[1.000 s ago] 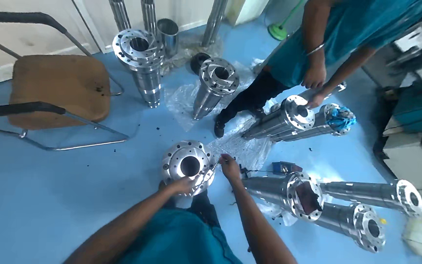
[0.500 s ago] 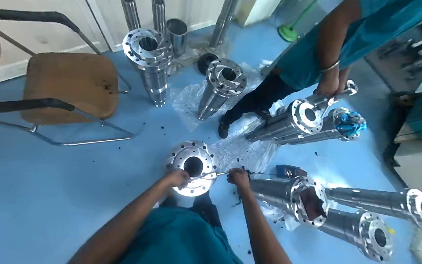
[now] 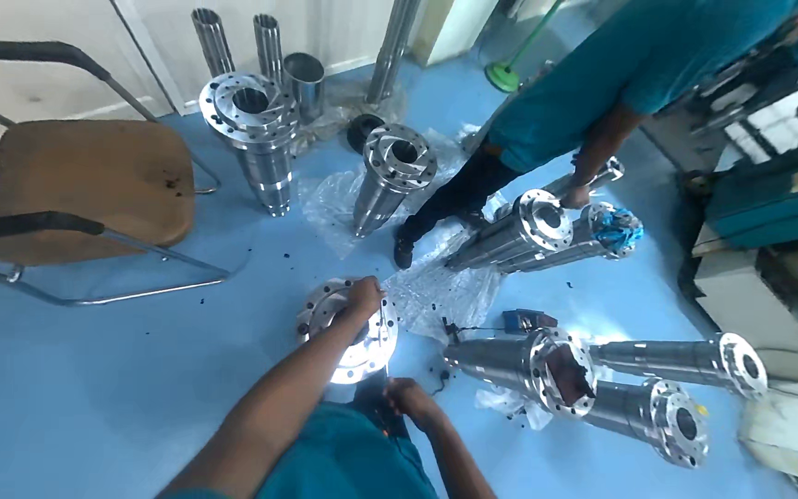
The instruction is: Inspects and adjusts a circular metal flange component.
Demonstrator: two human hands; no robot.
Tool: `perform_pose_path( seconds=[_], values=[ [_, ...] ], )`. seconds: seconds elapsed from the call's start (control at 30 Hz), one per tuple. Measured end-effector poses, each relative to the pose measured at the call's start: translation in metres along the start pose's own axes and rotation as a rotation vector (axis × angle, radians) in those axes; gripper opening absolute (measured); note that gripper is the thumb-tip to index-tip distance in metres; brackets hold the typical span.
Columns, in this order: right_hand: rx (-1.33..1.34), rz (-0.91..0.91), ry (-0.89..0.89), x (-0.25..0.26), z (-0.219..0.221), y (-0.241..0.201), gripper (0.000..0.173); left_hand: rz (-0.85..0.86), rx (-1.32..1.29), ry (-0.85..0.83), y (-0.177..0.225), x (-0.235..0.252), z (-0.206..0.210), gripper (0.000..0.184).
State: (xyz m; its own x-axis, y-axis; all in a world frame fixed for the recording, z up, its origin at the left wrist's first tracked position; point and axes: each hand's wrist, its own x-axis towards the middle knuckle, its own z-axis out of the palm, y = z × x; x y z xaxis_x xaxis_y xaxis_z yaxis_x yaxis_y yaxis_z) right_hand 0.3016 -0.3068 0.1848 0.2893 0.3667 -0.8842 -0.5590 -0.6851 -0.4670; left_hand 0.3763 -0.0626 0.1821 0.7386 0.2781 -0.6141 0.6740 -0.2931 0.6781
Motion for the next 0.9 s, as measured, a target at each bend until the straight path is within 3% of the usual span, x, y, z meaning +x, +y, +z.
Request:
perform_pose_path(
  seconds=[0.33,0.47,0.57,0.67,0.77,0.9],
  values=[
    [-0.207,0.034,-0.1,0.001,-0.001,-0.021,0.039,0.087,-0.275,-0.095,-0.036,-0.026,0.023,0.037],
    [-0.365,0.021,-0.11,0.009,0.034,-0.047,0.037,0.179,-0.01,-0.211,-0.016,-0.032,0.033,0.033],
    [-0.28,0.028,-0.071,0.021,0.067,-0.064,0.035,0.269,0.198,-0.354,-0.002,-0.031,0.037,0.032],
    [-0.254,0.023,-0.08,0.025,0.062,-0.068,0.033,0.285,0.206,-0.375,-0.005,-0.04,0.025,0.033],
    [-0.284,-0.028,0.177,0.014,0.02,-0.071,0.024,0.172,0.111,-0.332,-0.038,-0.065,-0.002,0.037],
    [-0.349,-0.263,0.629,0.017,-0.046,-0.079,0.029,-0.084,-0.116,-0.531,-0.098,-0.103,-0.018,0.038]
  ],
)
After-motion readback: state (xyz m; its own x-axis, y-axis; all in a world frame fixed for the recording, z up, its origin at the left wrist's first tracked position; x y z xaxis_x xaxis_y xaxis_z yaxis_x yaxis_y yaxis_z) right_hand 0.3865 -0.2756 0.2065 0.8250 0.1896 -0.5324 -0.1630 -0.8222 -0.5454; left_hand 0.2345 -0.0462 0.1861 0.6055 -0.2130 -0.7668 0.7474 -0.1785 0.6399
